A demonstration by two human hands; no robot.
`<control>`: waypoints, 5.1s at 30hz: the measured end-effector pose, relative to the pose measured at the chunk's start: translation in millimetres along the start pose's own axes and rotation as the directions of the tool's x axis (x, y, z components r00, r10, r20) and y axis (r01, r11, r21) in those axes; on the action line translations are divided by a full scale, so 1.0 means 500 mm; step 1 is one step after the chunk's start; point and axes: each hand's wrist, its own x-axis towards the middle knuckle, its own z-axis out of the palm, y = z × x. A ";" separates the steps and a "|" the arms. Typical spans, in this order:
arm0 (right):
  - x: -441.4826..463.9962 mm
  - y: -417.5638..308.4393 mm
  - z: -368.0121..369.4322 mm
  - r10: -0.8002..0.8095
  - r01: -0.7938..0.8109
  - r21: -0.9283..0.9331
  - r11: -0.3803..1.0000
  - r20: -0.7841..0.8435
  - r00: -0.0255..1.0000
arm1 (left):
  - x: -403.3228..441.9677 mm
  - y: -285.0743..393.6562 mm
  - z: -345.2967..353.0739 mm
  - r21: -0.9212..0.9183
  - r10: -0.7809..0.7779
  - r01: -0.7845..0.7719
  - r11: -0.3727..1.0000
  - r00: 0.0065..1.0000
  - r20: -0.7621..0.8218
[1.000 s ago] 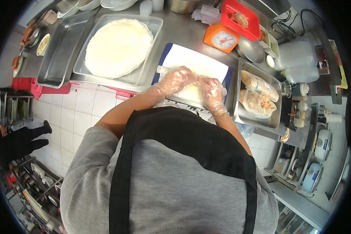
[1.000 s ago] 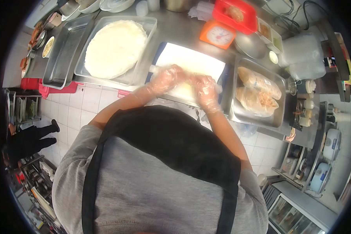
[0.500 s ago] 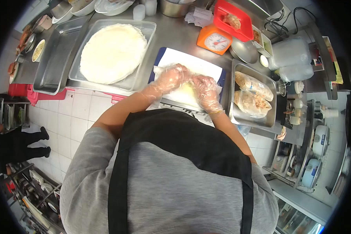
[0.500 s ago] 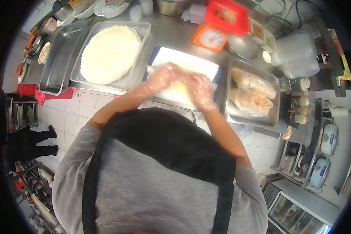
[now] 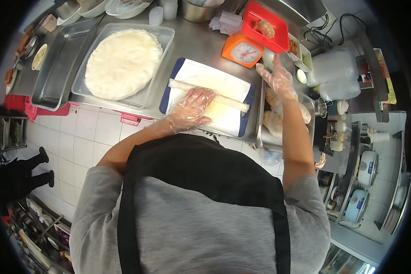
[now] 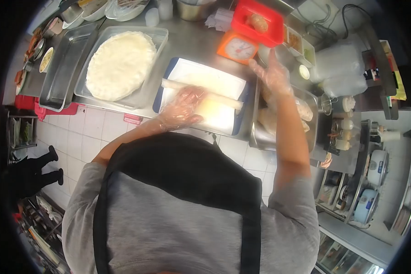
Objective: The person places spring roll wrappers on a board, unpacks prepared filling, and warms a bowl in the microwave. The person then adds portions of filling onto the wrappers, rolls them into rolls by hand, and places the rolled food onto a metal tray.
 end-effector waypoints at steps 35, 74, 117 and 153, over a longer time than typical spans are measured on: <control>-0.149 -0.066 0.195 -0.667 0.626 0.242 0.741 0.169 0.725 | -0.005 0.000 -0.012 -0.144 0.031 -0.047 0.988 0.993 -0.117; 0.163 0.102 0.107 -0.143 0.286 0.333 0.899 -0.394 0.908 | -0.005 -0.001 -0.004 -0.036 0.027 -0.027 0.999 1.000 -0.008; -0.016 -0.022 0.000 -0.095 0.067 0.931 0.360 -0.035 0.995 | 0.001 -0.001 -0.011 0.042 0.059 -0.057 0.997 0.997 -0.048; -0.022 -0.260 0.200 -0.190 -0.265 0.825 0.499 0.403 0.895 | -0.002 0.001 -0.021 -0.016 0.028 -0.028 0.999 0.999 -0.033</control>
